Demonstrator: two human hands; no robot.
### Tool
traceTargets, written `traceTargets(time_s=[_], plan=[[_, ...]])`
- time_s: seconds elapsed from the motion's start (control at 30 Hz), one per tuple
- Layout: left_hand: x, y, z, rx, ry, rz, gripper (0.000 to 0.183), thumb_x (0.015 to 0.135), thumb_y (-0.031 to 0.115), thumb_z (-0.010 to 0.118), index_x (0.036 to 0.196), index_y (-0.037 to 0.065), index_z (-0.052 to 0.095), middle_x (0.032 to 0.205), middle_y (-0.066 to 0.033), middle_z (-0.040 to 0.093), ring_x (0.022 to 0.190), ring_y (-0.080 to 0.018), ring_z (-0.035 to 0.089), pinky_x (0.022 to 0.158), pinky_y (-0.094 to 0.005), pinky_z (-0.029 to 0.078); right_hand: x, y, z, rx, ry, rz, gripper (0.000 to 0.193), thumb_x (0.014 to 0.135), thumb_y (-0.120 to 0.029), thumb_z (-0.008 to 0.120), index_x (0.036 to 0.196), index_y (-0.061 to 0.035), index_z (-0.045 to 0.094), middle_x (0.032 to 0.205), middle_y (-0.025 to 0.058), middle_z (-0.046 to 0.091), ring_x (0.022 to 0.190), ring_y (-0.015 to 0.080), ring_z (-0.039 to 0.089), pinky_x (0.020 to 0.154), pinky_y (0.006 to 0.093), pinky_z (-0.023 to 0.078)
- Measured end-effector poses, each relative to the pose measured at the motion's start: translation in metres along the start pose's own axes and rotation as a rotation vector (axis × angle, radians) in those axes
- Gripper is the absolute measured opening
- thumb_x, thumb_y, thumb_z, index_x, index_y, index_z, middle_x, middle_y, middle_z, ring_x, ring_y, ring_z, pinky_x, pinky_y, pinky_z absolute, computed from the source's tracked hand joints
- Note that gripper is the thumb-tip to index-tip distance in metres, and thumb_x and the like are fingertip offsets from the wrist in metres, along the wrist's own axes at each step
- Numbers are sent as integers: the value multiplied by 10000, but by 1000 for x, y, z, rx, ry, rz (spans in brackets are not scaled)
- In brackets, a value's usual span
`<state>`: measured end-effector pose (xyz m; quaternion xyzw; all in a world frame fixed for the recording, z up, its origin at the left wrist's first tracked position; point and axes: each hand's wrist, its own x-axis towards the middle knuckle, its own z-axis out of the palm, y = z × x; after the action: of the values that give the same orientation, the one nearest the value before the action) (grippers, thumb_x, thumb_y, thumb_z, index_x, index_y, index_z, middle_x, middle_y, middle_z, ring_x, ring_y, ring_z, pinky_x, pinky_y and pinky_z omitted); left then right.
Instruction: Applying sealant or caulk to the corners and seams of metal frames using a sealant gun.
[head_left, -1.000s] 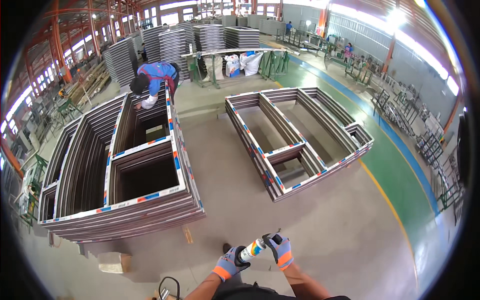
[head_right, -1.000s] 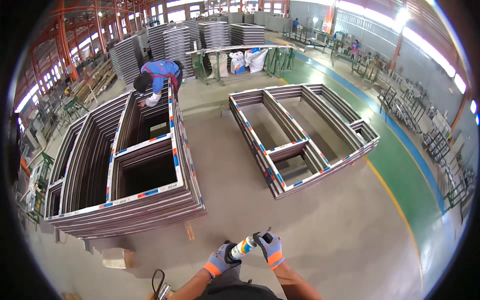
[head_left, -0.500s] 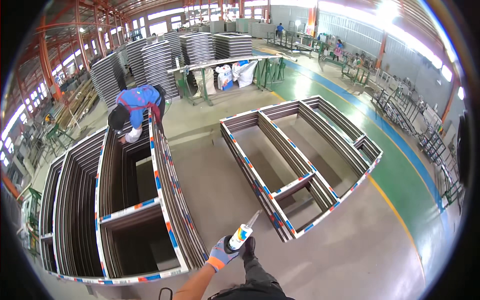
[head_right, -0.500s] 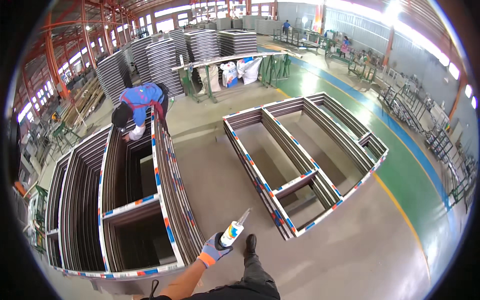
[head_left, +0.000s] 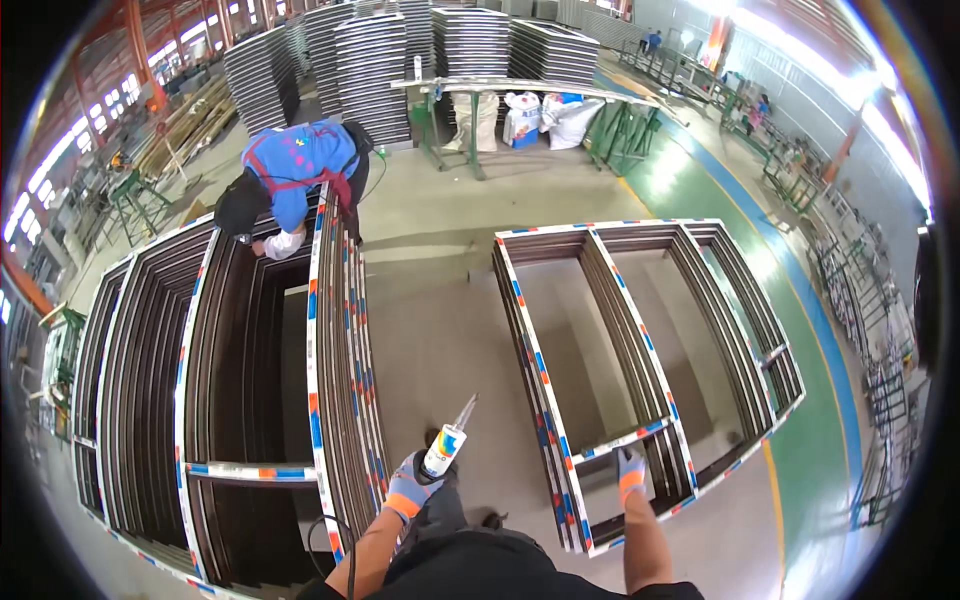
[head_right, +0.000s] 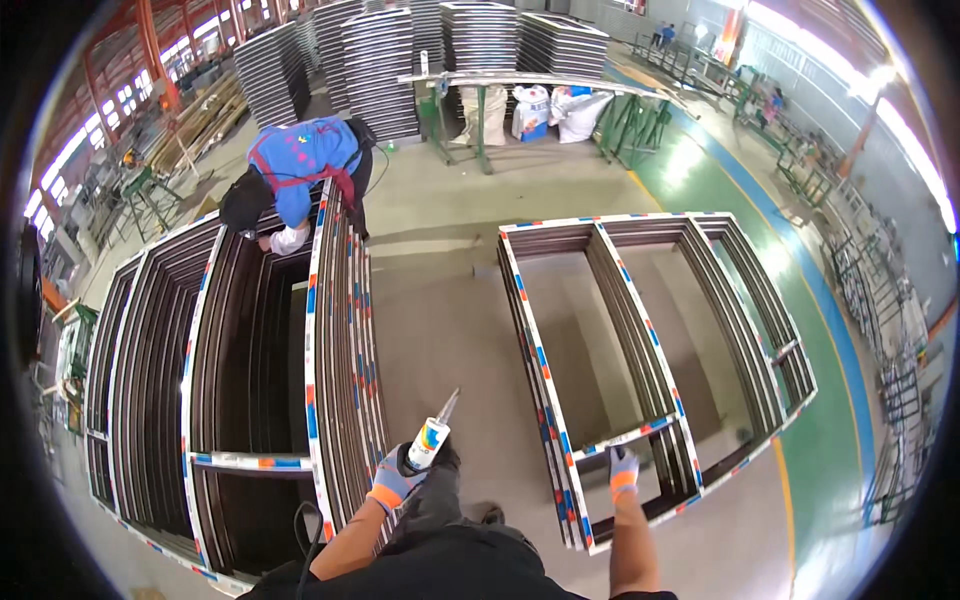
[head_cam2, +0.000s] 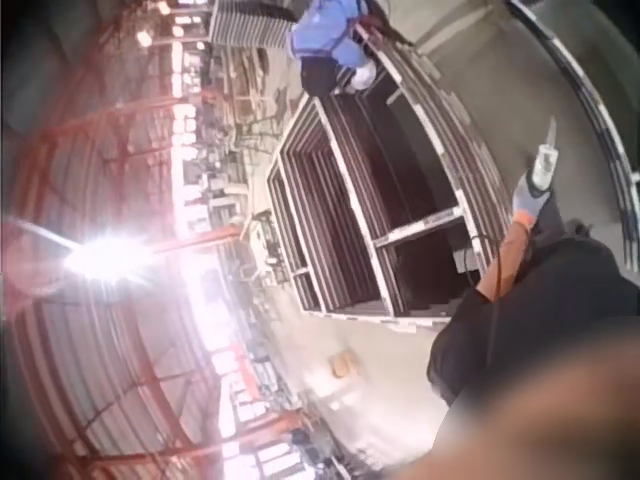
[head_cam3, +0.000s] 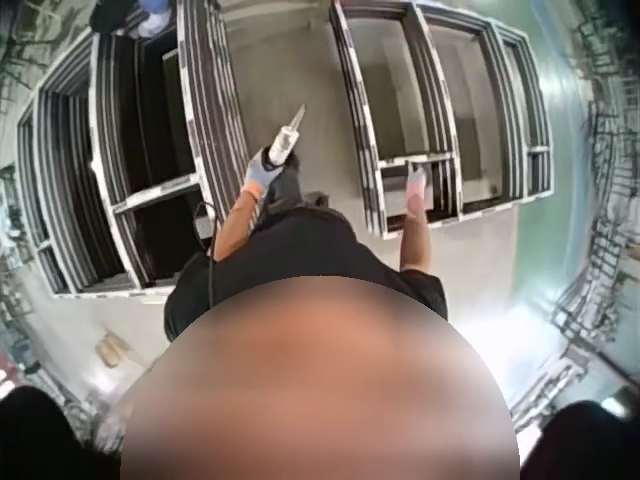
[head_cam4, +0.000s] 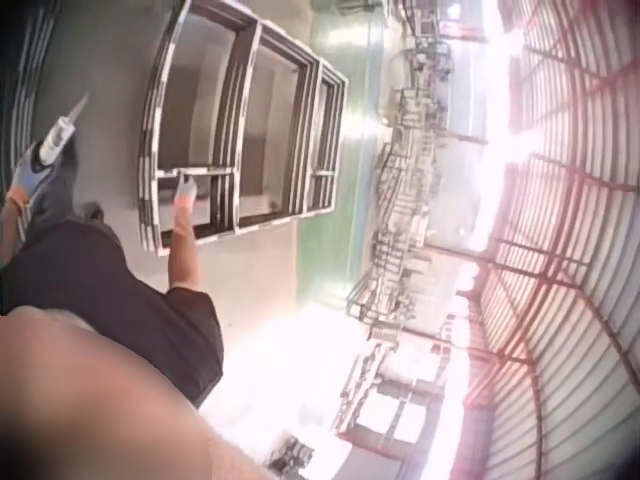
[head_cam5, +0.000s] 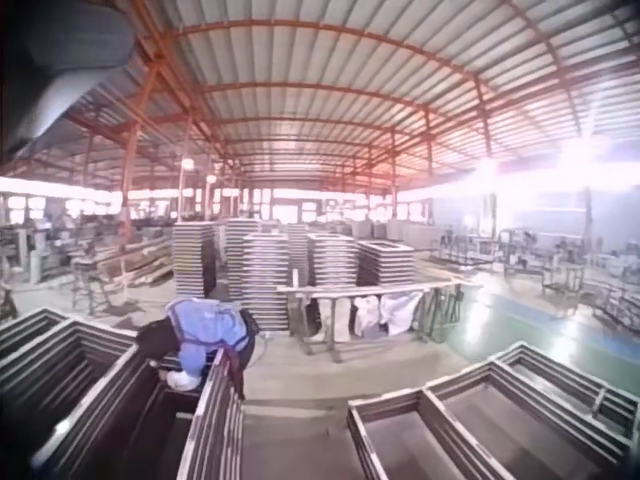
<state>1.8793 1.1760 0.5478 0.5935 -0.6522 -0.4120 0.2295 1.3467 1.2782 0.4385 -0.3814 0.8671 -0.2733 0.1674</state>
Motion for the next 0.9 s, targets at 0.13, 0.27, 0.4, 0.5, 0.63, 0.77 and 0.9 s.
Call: traceTargets(time_s=[0.13, 0.27, 0.4, 0.5, 0.63, 0.77, 0.9], plan=[[119, -1, -26, 55, 52, 25, 727, 703, 440, 813, 1256, 54, 542, 1201, -161, 620, 1140, -334, 584, 989, -398, 462, 124, -131, 15, 111, 69, -143, 262, 885, -244, 661, 941, 8, 705, 885, 223, 698, 799, 374, 667, 758, 409, 523], [253, 40, -82, -14, 22, -14, 684, 711, 418, 806, 1240, 63, 556, 1179, -159, 625, 1117, -332, 593, 970, -398, 469, 154, -139, 94, 37, 36, 15, 386, 855, -345, 669, 953, 28, 679, 903, 242, 689, 822, 395, 675, 739, 471, 522], [393, 84, -147, 125, -92, 171, 611, 712, 357, 792, 1207, 78, 568, 1166, -169, 612, 1096, -348, 585, 938, -413, 479, 91, -139, 170, 193, -443, 576, 363, 853, -388, 706, 901, -28, 695, 752, 57, 659, 587, 177, 588, 521, 319, 475], [501, 100, -173, 151, -124, 237, 605, 706, 331, 793, 1205, 74, 567, 1160, -171, 615, 1086, -352, 587, 935, -413, 481, 53, -178, 193, 617, -382, 787, 282, 859, -314, 713, 923, -41, 687, 689, 57, 629, 561, 180, 568, 498, 305, 446], [634, 98, -167, 109, -171, 198, 627, 691, 318, 810, 1209, 61, 568, 1161, -175, 627, 1109, -342, 589, 955, -416, 475, 105, -233, 222, 484, -446, 889, 283, 846, -267, 720, 961, -11, 683, 748, 74, 651, 632, 195, 593, 536, 310, 469], [762, 123, -146, -33, -125, 206, 604, 698, 271, 818, 1204, 43, 579, 1139, -158, 653, 1070, -290, 633, 934, -385, 492, 231, -260, 264, 635, -404, 960, 294, 833, -219, 728, 1000, 18, 679, 807, 92, 674, 703, 210, 618, 573, 315, 492], [874, 184, -144, -148, -147, 205, 592, 710, 221, 811, 1215, 23, 573, 1097, -138, 674, 1026, -250, 653, 909, -347, 501, 449, -311, 304, 399, -254, 464, 253, 865, -274, 689, 904, -24, 698, 702, 65, 655, 561, 200, 610, 507, 365, 466]])
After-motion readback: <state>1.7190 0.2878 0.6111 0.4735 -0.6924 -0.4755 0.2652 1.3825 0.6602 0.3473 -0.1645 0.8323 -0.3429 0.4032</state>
